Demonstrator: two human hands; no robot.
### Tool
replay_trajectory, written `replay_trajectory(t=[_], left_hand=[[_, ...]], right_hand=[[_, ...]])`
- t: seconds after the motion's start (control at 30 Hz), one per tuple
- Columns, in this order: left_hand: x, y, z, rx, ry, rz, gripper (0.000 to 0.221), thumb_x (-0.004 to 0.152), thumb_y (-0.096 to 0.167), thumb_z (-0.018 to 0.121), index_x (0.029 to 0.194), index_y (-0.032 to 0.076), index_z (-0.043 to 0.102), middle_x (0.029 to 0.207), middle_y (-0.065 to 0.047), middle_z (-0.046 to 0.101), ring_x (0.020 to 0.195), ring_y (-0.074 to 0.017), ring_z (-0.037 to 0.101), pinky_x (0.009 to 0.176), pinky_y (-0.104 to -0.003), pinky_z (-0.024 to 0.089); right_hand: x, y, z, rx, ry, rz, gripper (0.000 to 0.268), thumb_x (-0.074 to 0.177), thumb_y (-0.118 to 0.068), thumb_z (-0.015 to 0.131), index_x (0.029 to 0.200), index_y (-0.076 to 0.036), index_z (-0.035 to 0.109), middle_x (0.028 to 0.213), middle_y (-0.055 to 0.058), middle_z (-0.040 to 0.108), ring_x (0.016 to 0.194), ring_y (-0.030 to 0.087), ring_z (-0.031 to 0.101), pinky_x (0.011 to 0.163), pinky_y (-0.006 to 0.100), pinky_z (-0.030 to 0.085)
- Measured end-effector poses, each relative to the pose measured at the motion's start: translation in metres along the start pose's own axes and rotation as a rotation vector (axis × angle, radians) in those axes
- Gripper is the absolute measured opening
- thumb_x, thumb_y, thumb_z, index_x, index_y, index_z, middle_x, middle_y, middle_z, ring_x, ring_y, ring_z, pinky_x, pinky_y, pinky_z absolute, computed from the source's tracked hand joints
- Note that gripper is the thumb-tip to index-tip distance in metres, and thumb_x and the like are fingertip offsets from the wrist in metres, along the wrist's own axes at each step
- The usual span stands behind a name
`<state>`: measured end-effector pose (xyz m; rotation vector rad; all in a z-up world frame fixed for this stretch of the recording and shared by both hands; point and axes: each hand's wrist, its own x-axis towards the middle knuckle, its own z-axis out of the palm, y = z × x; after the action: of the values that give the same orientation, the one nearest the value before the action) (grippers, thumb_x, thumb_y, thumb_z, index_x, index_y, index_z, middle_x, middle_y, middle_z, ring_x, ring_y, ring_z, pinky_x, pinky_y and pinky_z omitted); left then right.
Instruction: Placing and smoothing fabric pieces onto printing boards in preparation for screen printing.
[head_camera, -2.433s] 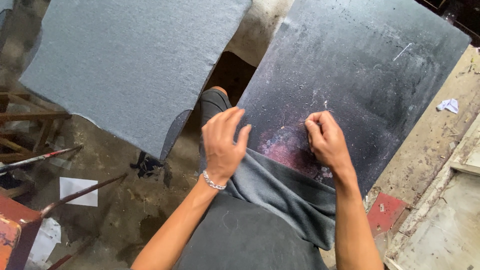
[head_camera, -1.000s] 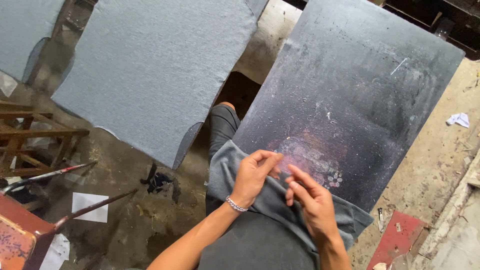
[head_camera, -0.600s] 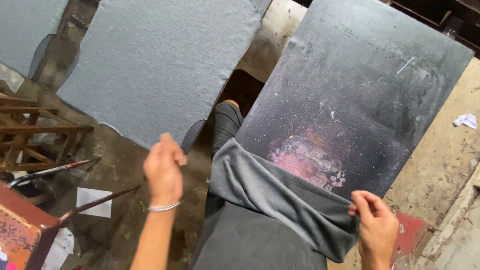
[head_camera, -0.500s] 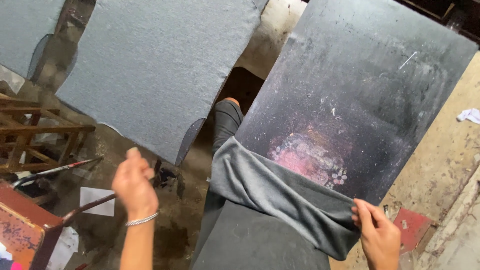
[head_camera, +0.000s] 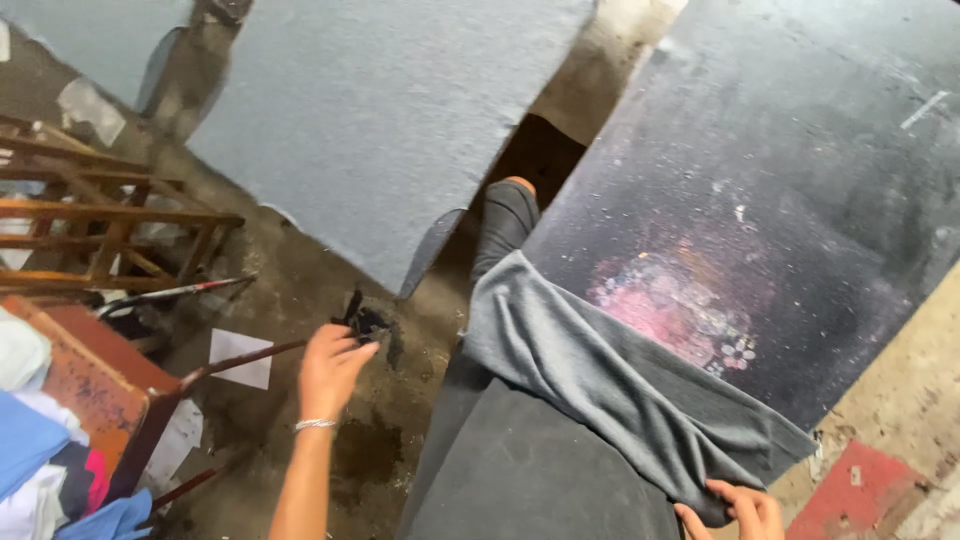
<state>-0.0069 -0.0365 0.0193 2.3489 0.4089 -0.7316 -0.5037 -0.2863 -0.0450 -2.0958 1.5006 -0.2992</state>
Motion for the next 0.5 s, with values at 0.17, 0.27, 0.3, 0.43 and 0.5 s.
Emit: replay_trajectory(t=[0.17,0.27,0.3,0.43,0.5], left_hand=[[-0.051,0.074,0.036,0.075,-0.175,0.127,0.036,0.086,0.044,0.072,0.08,0.009,0.077,0.1,-0.002,0.082,0.094,-0.011,0.074,0.087,-0.027,0.055],[-0.069,0.096,0.054,0.032,-0.386,0.208,0.055,0.079,0.043,0.076,0.123,0.014,0.064,0.136,-0.001,0.067,0.122,-0.0149,0.064,0.102,-0.032,0.051],[-0.072,0.099,0.06,0.112,-0.509,0.287,0.087,0.074,0.05,0.076,0.15,0.017,0.048,0.155,0.0,0.053,0.138,-0.0181,0.056,0.111,-0.037,0.047],[-0.058,0.073,0.085,0.182,-0.372,0.651,0.031,0.082,0.036,0.081,0.103,0.013,0.076,0.109,0.003,0.078,0.102,-0.0128,0.072,0.089,-0.028,0.055],[-0.051,0.07,0.087,0.124,-0.213,0.867,0.017,0.084,0.027,0.082,0.085,0.011,0.076,0.111,-0.005,0.078,0.106,-0.0189,0.072,0.098,-0.034,0.052]], right_hand=[[0.002,-0.036,-0.012,-0.04,-0.013,0.177,0.021,0.078,-0.012,0.087,0.098,-0.012,0.083,0.104,0.009,0.06,0.087,0.022,0.058,0.084,0.033,0.05],[0.005,-0.069,-0.034,0.044,0.004,0.252,0.012,0.096,-0.001,0.076,0.106,-0.004,0.083,0.109,0.014,0.065,0.1,0.025,0.063,0.09,0.036,0.052],[0.003,-0.068,-0.036,0.048,0.081,0.194,0.014,0.103,-0.001,0.073,0.113,-0.004,0.082,0.106,0.015,0.066,0.105,0.025,0.065,0.093,0.034,0.05],[0.013,-0.094,-0.048,0.033,0.238,0.018,0.014,0.116,0.004,0.063,0.12,0.005,0.077,0.119,0.02,0.072,0.111,0.03,0.063,0.101,0.038,0.048],[0.022,-0.126,-0.058,-0.017,0.313,0.32,0.023,0.127,-0.018,0.053,0.123,-0.011,0.075,0.105,0.011,0.071,0.094,0.029,0.062,0.083,0.037,0.046]])
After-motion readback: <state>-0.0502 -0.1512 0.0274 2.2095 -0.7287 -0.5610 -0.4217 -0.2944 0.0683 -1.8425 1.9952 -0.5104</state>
